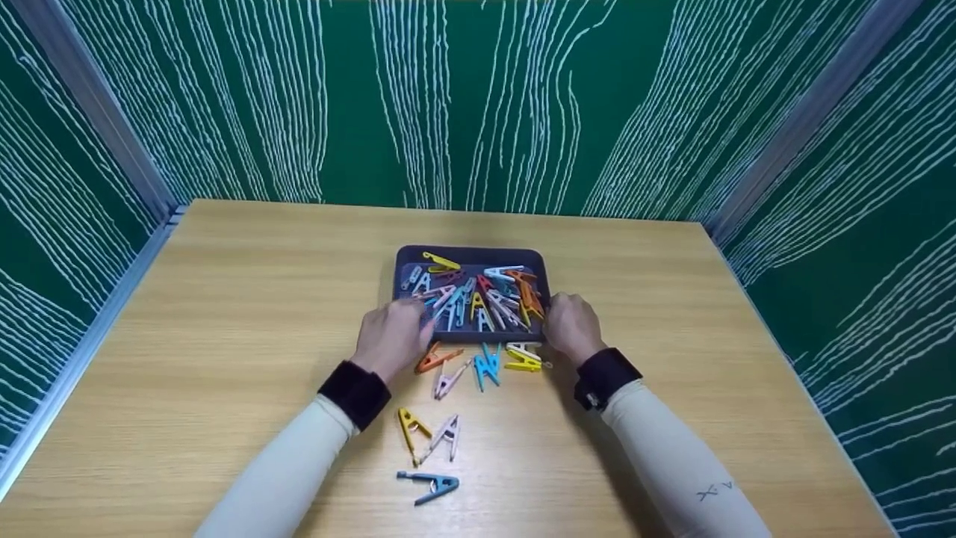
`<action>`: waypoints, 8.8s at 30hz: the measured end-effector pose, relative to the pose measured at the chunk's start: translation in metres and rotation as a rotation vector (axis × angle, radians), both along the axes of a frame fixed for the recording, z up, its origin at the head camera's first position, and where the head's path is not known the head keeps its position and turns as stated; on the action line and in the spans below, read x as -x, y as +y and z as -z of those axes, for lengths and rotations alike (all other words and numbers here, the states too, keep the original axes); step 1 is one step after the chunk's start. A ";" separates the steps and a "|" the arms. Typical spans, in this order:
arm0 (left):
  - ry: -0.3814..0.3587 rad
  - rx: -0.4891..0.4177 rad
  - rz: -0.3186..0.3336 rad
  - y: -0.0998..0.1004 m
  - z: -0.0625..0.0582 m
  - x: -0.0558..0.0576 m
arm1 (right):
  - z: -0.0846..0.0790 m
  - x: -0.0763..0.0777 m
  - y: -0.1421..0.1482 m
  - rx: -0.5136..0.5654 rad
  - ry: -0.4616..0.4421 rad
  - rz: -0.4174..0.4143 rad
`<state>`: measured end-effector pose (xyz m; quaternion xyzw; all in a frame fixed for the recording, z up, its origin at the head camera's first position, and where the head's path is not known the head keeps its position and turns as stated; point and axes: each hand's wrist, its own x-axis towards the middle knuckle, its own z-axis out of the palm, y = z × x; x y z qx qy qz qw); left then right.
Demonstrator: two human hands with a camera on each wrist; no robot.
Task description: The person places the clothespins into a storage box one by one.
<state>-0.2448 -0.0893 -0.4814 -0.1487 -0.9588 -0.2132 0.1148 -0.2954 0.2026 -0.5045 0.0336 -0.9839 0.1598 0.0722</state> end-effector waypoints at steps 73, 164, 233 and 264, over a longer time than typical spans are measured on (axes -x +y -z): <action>0.011 0.157 0.086 0.003 -0.017 -0.050 | 0.001 -0.001 -0.002 -0.017 0.012 0.009; -0.291 0.466 0.215 0.025 0.004 -0.100 | 0.003 -0.002 -0.003 -0.050 0.024 0.003; -0.040 0.159 -0.077 0.032 -0.021 0.026 | 0.000 -0.001 -0.002 -0.028 -0.010 0.016; 0.018 0.115 -0.030 0.026 -0.012 0.002 | -0.001 -0.001 -0.004 -0.047 -0.048 0.019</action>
